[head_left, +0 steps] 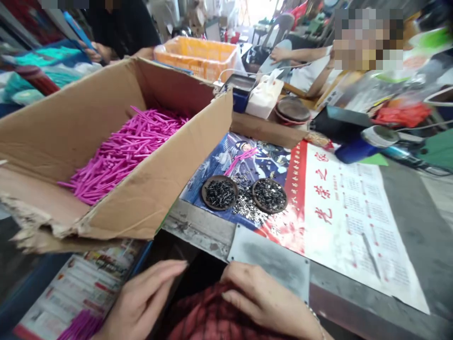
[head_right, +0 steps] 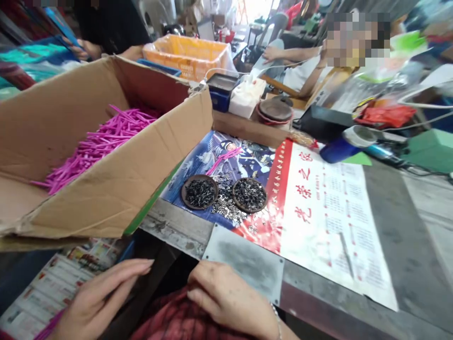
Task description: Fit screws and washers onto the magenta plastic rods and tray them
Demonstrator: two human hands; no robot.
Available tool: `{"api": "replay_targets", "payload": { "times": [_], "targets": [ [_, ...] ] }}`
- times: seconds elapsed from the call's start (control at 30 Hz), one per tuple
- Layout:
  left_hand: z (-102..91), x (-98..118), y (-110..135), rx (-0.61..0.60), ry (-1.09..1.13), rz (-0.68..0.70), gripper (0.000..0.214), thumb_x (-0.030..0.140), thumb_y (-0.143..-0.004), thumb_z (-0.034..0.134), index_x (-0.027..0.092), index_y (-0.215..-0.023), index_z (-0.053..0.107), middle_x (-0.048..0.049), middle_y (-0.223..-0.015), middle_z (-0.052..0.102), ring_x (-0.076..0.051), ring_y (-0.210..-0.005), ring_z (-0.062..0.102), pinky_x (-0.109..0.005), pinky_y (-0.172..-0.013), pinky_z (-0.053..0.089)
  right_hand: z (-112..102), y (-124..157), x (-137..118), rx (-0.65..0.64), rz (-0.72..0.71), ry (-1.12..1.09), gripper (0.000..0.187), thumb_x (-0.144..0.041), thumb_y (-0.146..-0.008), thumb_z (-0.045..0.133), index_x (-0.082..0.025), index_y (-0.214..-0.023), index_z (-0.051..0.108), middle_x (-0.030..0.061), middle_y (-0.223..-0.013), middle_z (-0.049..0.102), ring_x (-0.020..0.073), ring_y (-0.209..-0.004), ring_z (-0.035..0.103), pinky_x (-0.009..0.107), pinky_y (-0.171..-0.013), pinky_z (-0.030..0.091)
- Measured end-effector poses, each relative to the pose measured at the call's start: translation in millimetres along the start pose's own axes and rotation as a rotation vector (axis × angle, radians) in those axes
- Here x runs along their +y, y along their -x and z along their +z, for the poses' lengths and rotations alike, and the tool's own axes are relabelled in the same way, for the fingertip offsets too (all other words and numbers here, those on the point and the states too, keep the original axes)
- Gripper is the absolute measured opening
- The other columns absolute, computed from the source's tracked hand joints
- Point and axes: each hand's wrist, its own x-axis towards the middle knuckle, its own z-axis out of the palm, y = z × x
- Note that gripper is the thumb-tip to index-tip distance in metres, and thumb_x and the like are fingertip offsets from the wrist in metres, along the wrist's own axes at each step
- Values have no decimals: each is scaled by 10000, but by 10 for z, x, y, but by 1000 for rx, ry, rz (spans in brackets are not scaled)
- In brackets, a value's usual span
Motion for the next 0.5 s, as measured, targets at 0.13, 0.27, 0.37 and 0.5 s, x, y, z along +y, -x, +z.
{"api": "replay_targets", "payload": {
  "times": [0.13,0.27,0.37,0.5],
  "targets": [
    [423,436,-1467,-16,217,-27,246,127,-959,539,197,-1088,736,-49,-1069,799,-175,-984,751,-266,-904,599,-15,218,64,97,55,-31,89,-206,-1011,531,-223,-1028,616,24,-1029,692,178,-910,644,276,-819,486],
    [880,277,-2903,62,60,-236,246,35,-916,561,101,-1086,726,-136,-1135,761,-223,-1075,701,-367,-1004,535,54,466,215,201,128,-63,104,-228,-1014,505,-235,-1005,608,27,-1018,691,187,-912,651,279,-814,501],
    [1150,134,-3657,10,-11,-310,190,127,-943,633,89,-1117,700,-155,-1175,716,-264,-1130,668,-460,-1021,522,122,612,355,265,171,-96,101,-246,-1013,498,-242,-991,597,24,-997,691,185,-886,658,269,-790,512],
    [1329,83,-4113,-126,-84,-398,353,344,-966,670,154,-1260,625,-107,-1263,653,-251,-1080,673,-457,-906,588,159,724,464,289,175,-155,72,-218,-995,524,-245,-979,588,16,-990,690,177,-894,669,247,-789,518]
  ]
}}
